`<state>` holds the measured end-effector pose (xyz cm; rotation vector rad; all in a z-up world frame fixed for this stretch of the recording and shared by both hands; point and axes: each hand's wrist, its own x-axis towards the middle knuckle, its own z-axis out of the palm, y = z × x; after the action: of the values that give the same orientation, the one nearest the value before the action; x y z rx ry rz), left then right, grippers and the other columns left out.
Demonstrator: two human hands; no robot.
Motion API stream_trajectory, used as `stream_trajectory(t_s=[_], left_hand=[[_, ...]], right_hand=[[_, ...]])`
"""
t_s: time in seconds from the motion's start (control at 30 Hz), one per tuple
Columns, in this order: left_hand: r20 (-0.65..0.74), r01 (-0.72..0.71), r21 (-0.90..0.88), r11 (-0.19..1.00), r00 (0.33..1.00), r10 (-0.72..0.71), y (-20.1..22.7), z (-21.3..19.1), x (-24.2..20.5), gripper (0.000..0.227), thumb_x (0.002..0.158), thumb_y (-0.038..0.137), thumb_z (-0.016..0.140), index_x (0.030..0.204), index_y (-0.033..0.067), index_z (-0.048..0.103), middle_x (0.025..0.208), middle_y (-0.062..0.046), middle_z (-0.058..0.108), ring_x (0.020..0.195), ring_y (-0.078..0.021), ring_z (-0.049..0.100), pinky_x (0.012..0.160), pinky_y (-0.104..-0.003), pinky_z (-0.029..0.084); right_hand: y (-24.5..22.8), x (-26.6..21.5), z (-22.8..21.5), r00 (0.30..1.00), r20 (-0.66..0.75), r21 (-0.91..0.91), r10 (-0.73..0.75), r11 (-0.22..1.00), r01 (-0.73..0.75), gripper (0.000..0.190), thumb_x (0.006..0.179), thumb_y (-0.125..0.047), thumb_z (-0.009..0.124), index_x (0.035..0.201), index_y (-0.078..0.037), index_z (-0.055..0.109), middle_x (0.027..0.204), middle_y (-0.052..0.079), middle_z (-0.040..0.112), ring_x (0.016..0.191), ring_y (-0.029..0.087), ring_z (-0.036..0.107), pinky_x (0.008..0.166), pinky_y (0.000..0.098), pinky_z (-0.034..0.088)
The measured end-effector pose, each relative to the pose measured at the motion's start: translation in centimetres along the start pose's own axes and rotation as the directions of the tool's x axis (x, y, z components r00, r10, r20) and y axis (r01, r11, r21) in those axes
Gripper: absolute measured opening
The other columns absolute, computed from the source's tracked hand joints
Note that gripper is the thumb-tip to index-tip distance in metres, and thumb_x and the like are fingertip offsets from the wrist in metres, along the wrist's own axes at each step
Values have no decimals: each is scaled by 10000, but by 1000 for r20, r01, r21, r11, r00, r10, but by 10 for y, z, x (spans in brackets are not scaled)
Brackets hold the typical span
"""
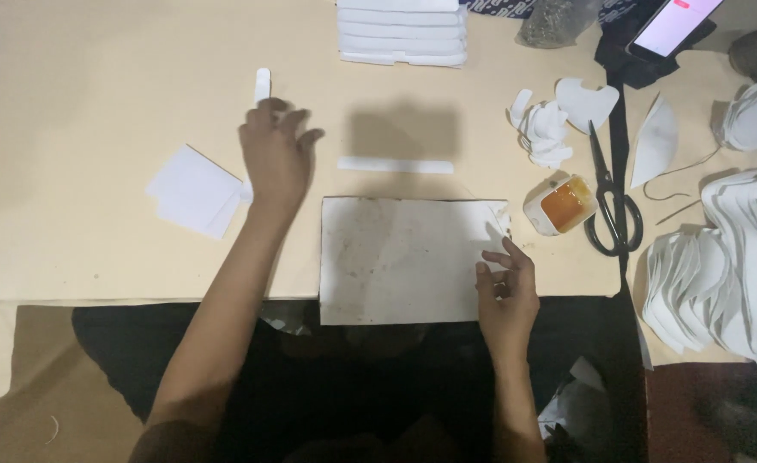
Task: Assembling leather components by gluing and aligning thin strips onto a base material.
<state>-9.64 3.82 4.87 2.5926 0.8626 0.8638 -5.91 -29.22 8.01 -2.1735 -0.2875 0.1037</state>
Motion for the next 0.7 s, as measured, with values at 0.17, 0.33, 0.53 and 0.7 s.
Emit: stream_trajectory(t_s=[0.17, 0.33, 0.53, 0.7], left_hand=[[442, -169, -115, 979, 874, 203, 16, 53, -13, 268, 883, 192, 770, 1119, 65, 773, 1071, -128, 711, 1044, -265, 661, 929, -348, 518], [519, -214, -34, 976, 831, 200, 8, 78, -14, 251, 904, 204, 743, 1135, 109, 771, 985, -84, 713, 943, -205, 679, 883, -297, 570], [573, -45, -222, 974, 802, 167, 27, 31, -4, 227, 925, 181, 730, 1121, 68, 744, 1020, -114, 683, 1000, -245, 678, 889, -350, 586], [709, 505, -650, 568, 671, 215, 62, -40, -15, 477, 948, 163, 625, 1311, -139, 554, 1013, -304, 737, 902, -381, 748, 814, -476, 582]], right_hand=[[-5, -9, -1, 998, 46, 38, 45, 998, -47, 448, 962, 15, 631, 1393, 5, 505, 1110, 215, 705, 801, 302, 691, 670, 414, 563], [-4, -12, -6, 995, 45, 36, 84, 996, -86, 453, 958, 7, 636, 1395, -11, 516, 1111, 213, 714, 805, 305, 693, 681, 414, 558], [-9, -7, 0, 990, 137, 128, 29, 991, -47, 457, 991, -95, 610, 1427, -50, 480, 1129, 200, 697, 826, 273, 681, 719, 402, 557], [-26, 14, 19, 920, 381, 430, 87, 865, -260, 660, 1027, -368, 509, 1546, -36, 272, 1238, 226, 662, 960, 247, 689, 843, 357, 563]])
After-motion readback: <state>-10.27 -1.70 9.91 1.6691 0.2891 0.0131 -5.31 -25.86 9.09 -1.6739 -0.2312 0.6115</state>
